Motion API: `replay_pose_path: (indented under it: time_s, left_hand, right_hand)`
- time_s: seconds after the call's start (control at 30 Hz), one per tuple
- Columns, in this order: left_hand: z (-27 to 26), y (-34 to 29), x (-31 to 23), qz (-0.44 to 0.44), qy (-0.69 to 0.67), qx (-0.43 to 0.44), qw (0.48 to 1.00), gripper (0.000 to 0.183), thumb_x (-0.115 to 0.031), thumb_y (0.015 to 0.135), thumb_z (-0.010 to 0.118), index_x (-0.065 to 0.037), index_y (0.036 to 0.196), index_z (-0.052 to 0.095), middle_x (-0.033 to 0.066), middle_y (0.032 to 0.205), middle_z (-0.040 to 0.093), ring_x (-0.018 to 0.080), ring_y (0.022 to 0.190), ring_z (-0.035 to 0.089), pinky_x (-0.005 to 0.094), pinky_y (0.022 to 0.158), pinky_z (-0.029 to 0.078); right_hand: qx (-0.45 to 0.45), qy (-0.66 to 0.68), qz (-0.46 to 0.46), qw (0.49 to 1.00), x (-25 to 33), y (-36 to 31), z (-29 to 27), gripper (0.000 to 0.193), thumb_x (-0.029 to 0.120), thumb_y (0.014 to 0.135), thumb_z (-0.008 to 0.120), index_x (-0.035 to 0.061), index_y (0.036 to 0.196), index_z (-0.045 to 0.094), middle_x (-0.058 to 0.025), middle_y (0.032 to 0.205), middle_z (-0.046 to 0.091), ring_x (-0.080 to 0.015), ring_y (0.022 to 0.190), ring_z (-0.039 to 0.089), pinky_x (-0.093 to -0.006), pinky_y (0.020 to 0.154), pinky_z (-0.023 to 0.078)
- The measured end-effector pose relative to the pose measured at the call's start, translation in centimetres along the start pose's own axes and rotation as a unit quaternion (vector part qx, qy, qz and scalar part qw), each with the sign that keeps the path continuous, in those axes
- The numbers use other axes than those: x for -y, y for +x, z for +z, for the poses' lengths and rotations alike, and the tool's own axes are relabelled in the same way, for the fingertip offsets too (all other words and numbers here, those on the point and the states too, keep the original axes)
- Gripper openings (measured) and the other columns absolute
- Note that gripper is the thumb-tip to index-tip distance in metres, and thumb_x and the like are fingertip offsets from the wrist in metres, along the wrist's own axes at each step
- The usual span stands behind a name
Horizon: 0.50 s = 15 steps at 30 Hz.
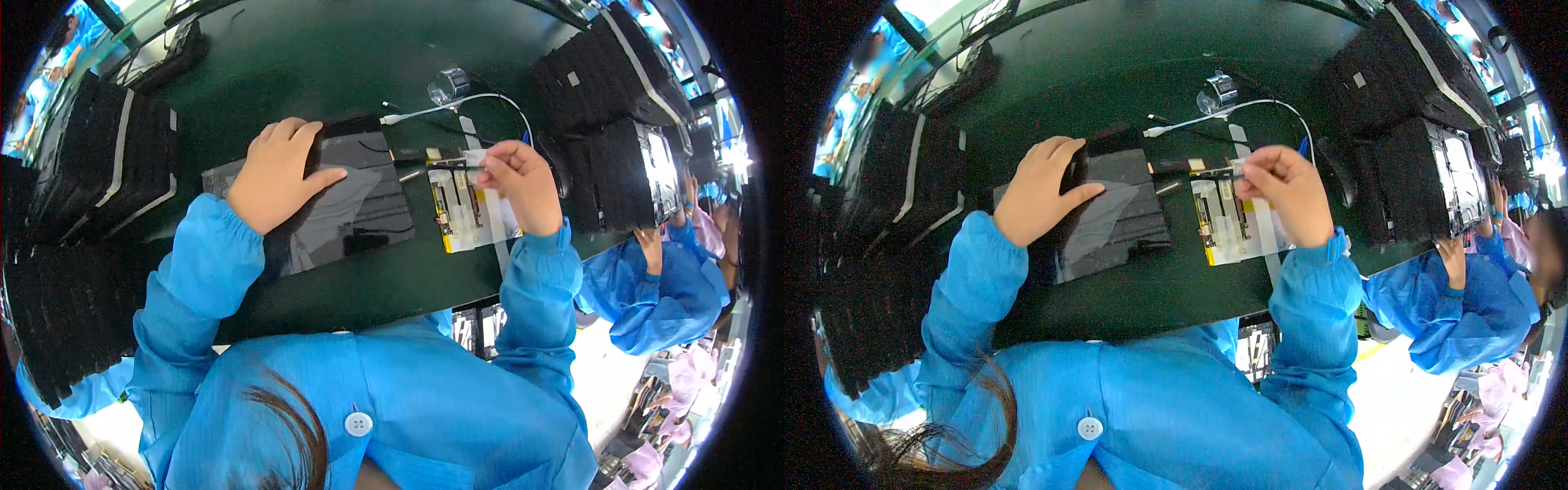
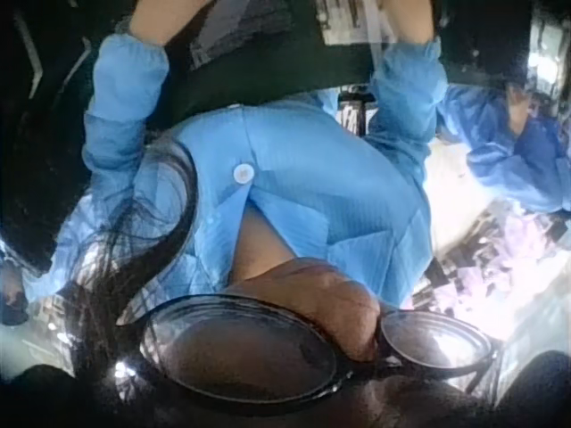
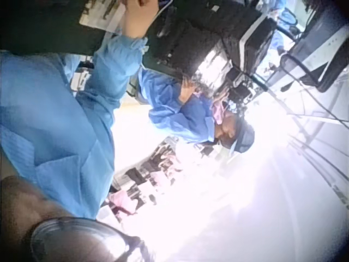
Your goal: Connecting components and performing screen functionality tests on tablet devices on an assembly line.
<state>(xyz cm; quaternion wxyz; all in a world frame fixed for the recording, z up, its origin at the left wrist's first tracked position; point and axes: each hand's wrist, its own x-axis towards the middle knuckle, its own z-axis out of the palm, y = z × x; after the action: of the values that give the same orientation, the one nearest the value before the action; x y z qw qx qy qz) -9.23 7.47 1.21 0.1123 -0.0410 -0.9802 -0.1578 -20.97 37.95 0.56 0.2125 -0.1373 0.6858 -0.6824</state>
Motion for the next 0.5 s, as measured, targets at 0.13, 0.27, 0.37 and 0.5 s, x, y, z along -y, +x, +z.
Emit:
replay_pose_path:
  time_s: [0.13,0.27,0.37,0.5]
  left_hand:
    - [-0.1,-1.2,0.1,0.005,-0.045,-0.005,0.999,0.059,-0.035,0.071,0.070,0.000,0.115,0.051,0.0170,0.114,0.050,0.0348,0.106,0.047,0.0412,0.093,0.037]
    - [-0.9,-2.7,-0.4,-0.006,-0.059,0.013,0.998,0.059,-0.030,0.069,0.073,-0.001,0.115,0.051,0.0166,0.115,0.049,0.0350,0.107,0.047,0.0414,0.093,0.037]
    - [-1.2,-2.4,-1.7,-0.010,-0.062,0.009,0.998,0.054,-0.024,0.068,0.073,-0.001,0.112,0.052,0.0163,0.116,0.049,0.0345,0.107,0.047,0.0416,0.093,0.038]
    - [-0.4,0.1,-7.3,0.145,-0.134,0.019,0.980,0.042,-0.019,0.072,0.068,-0.004,0.108,0.054,0.0149,0.112,0.053,0.0327,0.106,0.050,0.0414,0.093,0.039]
  right_hand:
    - [0.071,-0.036,0.100,0.992,0.4,-2.0,-0.8,0.018,-0.001,0.087,0.050,-0.0035,0.105,0.054,-0.0123,0.098,0.060,-0.0213,0.091,0.063,-0.0314,0.081,0.052]
    - [0.138,-0.070,0.145,0.977,1.5,-3.0,-0.5,0.028,-0.006,0.085,0.048,-0.0042,0.113,0.051,-0.0145,0.101,0.059,-0.0258,0.100,0.060,-0.0302,0.083,0.051]
    - [0.120,-0.070,0.164,0.977,1.4,-3.0,-0.6,0.025,-0.006,0.084,0.051,-0.0040,0.109,0.053,-0.0148,0.100,0.059,-0.0232,0.094,0.063,-0.0290,0.080,0.053]
    - [0.114,-0.088,0.178,0.973,2.0,-2.4,-0.4,0.018,0.001,0.081,0.060,-0.0012,0.098,0.055,-0.0108,0.088,0.062,-0.0164,0.077,0.064,-0.0247,0.063,0.052]
